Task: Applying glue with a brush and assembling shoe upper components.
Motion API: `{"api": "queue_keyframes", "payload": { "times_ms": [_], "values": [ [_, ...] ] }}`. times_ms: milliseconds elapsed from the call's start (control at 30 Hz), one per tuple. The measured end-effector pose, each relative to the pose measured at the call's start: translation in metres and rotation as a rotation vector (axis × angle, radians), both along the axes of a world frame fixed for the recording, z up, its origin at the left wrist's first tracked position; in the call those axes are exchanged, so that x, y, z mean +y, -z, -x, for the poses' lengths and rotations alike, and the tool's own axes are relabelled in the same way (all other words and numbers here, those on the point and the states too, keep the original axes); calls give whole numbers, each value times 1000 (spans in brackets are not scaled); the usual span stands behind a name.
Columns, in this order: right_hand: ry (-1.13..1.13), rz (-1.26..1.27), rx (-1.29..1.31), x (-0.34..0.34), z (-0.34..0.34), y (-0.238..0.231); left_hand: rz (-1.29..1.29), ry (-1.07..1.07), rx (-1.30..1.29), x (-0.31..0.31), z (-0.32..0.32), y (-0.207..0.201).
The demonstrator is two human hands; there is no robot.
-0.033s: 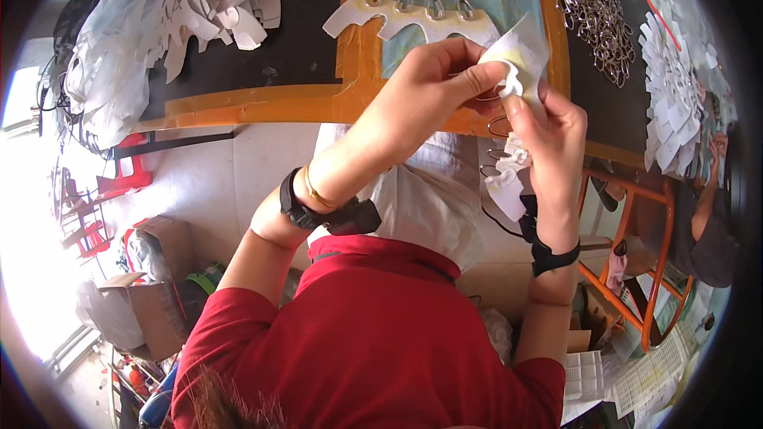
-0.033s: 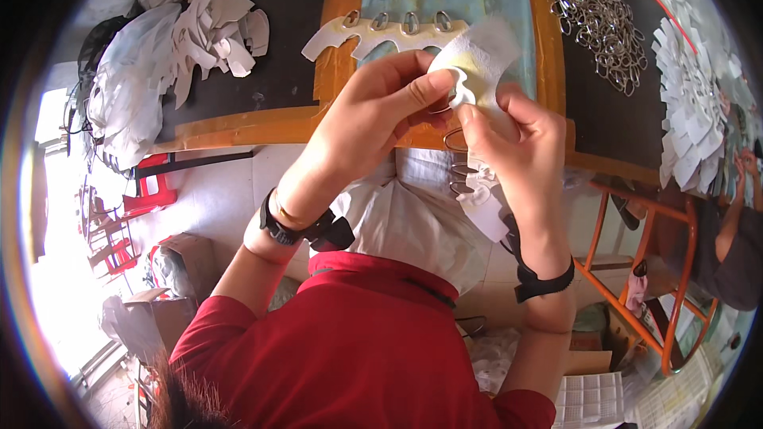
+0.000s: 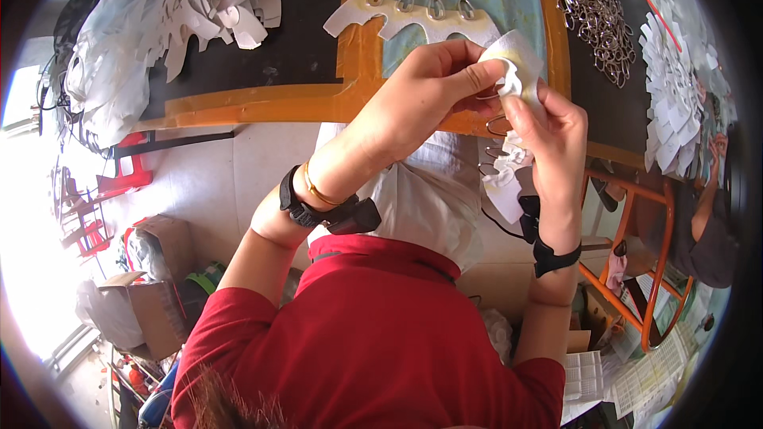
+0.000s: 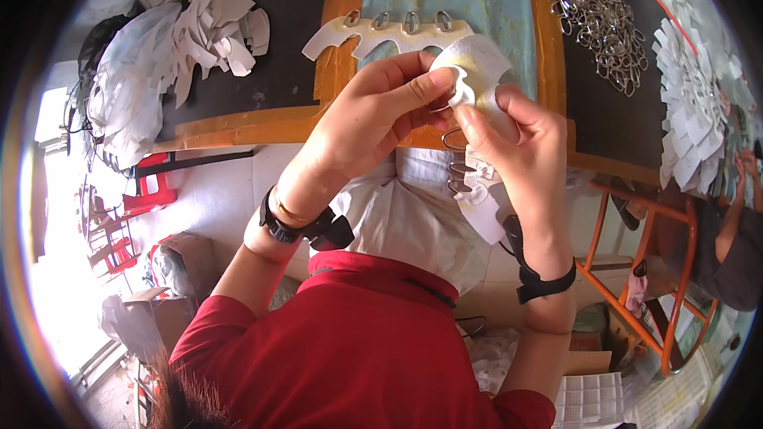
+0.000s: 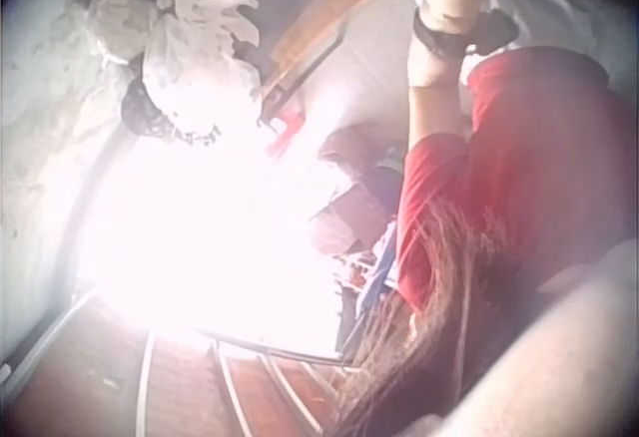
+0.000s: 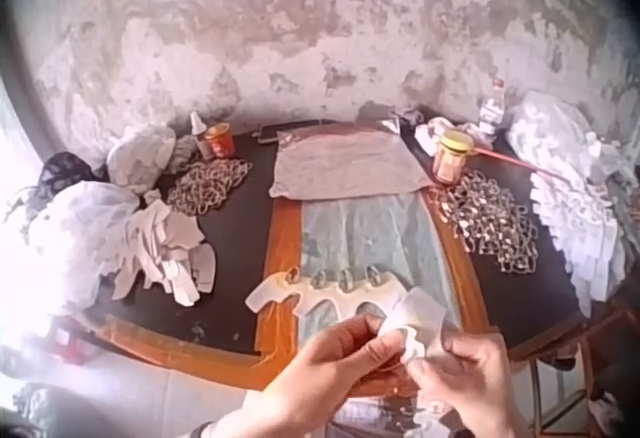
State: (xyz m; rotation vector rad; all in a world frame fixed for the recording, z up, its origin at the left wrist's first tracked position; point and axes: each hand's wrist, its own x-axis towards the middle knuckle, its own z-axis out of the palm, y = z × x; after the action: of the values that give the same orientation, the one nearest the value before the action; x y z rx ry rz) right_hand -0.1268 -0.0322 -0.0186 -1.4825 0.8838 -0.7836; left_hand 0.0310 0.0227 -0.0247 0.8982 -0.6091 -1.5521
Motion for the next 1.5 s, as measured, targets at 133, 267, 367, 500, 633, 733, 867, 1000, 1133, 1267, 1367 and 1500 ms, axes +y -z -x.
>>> {"api": "queue_keyframes", "payload": {
  "times_ms": [133,267,367,500,633,733,867,1000,1133,1267,1367,1500],
  "values": [
    [72,227,-83,-2,2,-4,70,-49,-95,-1,4,5],
    [182,775,175,2,3,-20,153,-175,-180,0,13,-4],
    [166,976,239,2,-1,-18,172,-228,-260,2,19,-9],
    [166,987,240,4,-2,-19,293,-346,-446,2,24,-3],
    [169,820,163,7,-7,-16,358,-466,-396,4,36,4],
    [196,579,42,10,-9,-14,253,-417,-294,8,37,-3],
    [166,531,15,5,-7,-15,287,-391,-101,7,30,-7],
    [134,633,97,3,-5,-18,277,-335,-208,7,25,-12],
    [232,655,-107,3,-12,-17,236,-257,-207,11,20,-18],
    [67,401,87,5,0,-16,158,-172,-219,11,14,-14],
    [147,420,1,3,-1,-13,242,-245,-179,10,17,-11],
    [110,542,139,0,3,-6,235,-280,-193,9,21,-8]
  ]
}}
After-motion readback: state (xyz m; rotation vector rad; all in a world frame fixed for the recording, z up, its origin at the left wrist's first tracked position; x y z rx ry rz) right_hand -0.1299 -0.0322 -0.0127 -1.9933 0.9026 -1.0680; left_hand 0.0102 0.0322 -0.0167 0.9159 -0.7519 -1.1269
